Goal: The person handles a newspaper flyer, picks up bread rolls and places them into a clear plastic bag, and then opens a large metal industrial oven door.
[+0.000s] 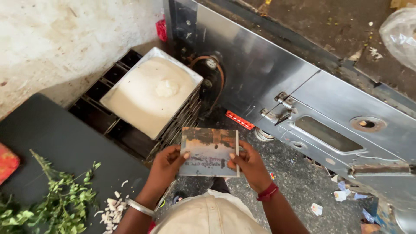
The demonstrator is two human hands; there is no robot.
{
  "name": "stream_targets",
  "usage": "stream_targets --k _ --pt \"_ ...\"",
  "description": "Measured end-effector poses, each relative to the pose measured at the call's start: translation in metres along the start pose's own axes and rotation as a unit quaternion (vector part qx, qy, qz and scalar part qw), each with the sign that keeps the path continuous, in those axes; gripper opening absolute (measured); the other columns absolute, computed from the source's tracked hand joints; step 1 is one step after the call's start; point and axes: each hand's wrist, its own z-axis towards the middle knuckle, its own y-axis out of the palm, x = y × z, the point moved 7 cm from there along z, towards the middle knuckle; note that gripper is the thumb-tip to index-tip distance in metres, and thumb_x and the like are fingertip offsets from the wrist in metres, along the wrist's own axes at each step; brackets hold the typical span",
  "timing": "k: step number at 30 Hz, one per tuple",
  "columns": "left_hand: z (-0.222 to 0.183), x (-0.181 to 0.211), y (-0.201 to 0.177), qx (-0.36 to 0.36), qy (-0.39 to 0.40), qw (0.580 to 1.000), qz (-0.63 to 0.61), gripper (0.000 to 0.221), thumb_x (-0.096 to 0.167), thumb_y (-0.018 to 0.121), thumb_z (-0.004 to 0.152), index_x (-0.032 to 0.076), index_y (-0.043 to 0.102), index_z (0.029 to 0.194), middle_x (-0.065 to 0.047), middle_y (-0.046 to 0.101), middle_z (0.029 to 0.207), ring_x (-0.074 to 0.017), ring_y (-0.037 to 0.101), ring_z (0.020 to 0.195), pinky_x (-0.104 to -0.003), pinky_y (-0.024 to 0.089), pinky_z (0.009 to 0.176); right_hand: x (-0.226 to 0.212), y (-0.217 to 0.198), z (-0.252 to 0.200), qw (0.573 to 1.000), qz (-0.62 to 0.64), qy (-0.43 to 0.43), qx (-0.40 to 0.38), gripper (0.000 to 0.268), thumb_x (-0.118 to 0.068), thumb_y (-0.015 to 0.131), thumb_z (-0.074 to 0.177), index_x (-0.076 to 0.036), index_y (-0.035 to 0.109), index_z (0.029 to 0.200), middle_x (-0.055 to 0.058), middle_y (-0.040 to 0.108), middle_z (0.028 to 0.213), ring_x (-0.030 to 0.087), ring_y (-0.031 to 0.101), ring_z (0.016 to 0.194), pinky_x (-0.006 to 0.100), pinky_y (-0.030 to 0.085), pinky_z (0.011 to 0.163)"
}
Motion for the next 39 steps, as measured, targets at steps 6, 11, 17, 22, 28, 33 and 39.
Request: stream_targets --k 6,11,17,22,28,33,39 --pt "0.037 0.007 0.023 0.008 -0.015 1.0 -0.018 0.041 0.013 0.067 0.093 0.002 0.057 0.132 -0.011 0.079 0.098 -0.0127 0.072 0.086 -0.029 0.057 0.073 0.008 -0.03 0.015 0.999 0.041 0.011 0.023 0.062 -0.009 0.068 0.09 -0.01 0.046 0.148 0.008 0.074 0.105 0.015 0.072 0.091 0.031 0.059 0.078" --pt "0.078 0.02 0.064 -0.031 -0.049 0.998 0.003 0.049 0.013 0.064 0.094 0.007 0.057 0.143 -0.011 0.079 0.096 -0.0159 0.073 0.079 -0.028 0.055 0.068 -0.011 -0.098 0.054 0.992 -0.022 0.0 0.12 0.06 -0.01 0.066 0.093 -0.01 0.047 0.15 0.013 0.075 0.104 0.018 0.073 0.091 0.033 0.052 0.07" --pt "0.149 0.052 0.121 -0.078 0.011 0.997 -0.021 0.043 0.015 0.061 0.097 0.007 0.059 0.139 -0.009 0.078 0.11 -0.0149 0.074 0.082 -0.028 0.055 0.072 -0.084 -0.18 0.108 0.98 0.03 -0.156 0.119 0.056 -0.006 0.065 0.096 -0.006 0.051 0.15 0.004 0.07 0.107 0.013 0.068 0.096 0.028 0.059 0.086" --pt "0.2 0.051 0.172 -0.096 0.025 0.994 -0.043 0.039 0.018 0.063 0.098 0.007 0.063 0.135 -0.011 0.077 0.11 -0.0152 0.072 0.084 -0.028 0.054 0.073 -0.116 -0.269 0.126 0.968 0.004 -0.087 0.233 0.054 -0.011 0.063 0.098 -0.015 0.053 0.15 0.001 0.07 0.095 0.011 0.067 0.091 0.026 0.053 0.064" --pt "0.227 0.038 0.219 -0.152 -0.027 0.988 -0.006 0.037 0.022 0.065 0.097 0.008 0.064 0.131 -0.007 0.078 0.108 -0.0137 0.072 0.088 -0.029 0.054 0.075 -0.123 -0.326 0.133 0.957 0.058 -0.127 0.255 0.05 -0.012 0.068 0.1 -0.007 0.058 0.149 0.003 0.071 0.099 0.011 0.07 0.097 0.025 0.054 0.067" --pt "0.266 0.026 0.231 -0.203 -0.063 0.977 0.019 0.037 0.023 0.065 0.097 0.008 0.064 0.13 -0.006 0.078 0.107 -0.013 0.072 0.089 -0.029 0.054 0.075 -0.125 -0.323 0.13 0.919 0.075 -0.137 0.362 0.051 -0.01 0.067 0.096 -0.009 0.052 0.145 0.006 0.073 0.103 0.014 0.072 0.097 0.026 0.055 0.066" --pt "0.332 0.036 0.264 -0.296 -0.042 0.953 0.056 0.036 0.022 0.064 0.098 0.007 0.064 0.131 -0.005 0.077 0.108 -0.0131 0.071 0.09 -0.027 0.054 0.076 -0.14 -0.332 0.116 0.867 0.119 -0.191 0.444 0.037 -0.005 0.068 0.096 -0.005 0.052 0.129 0.01 0.073 0.109 0.017 0.072 0.101 0.027 0.057 0.074"
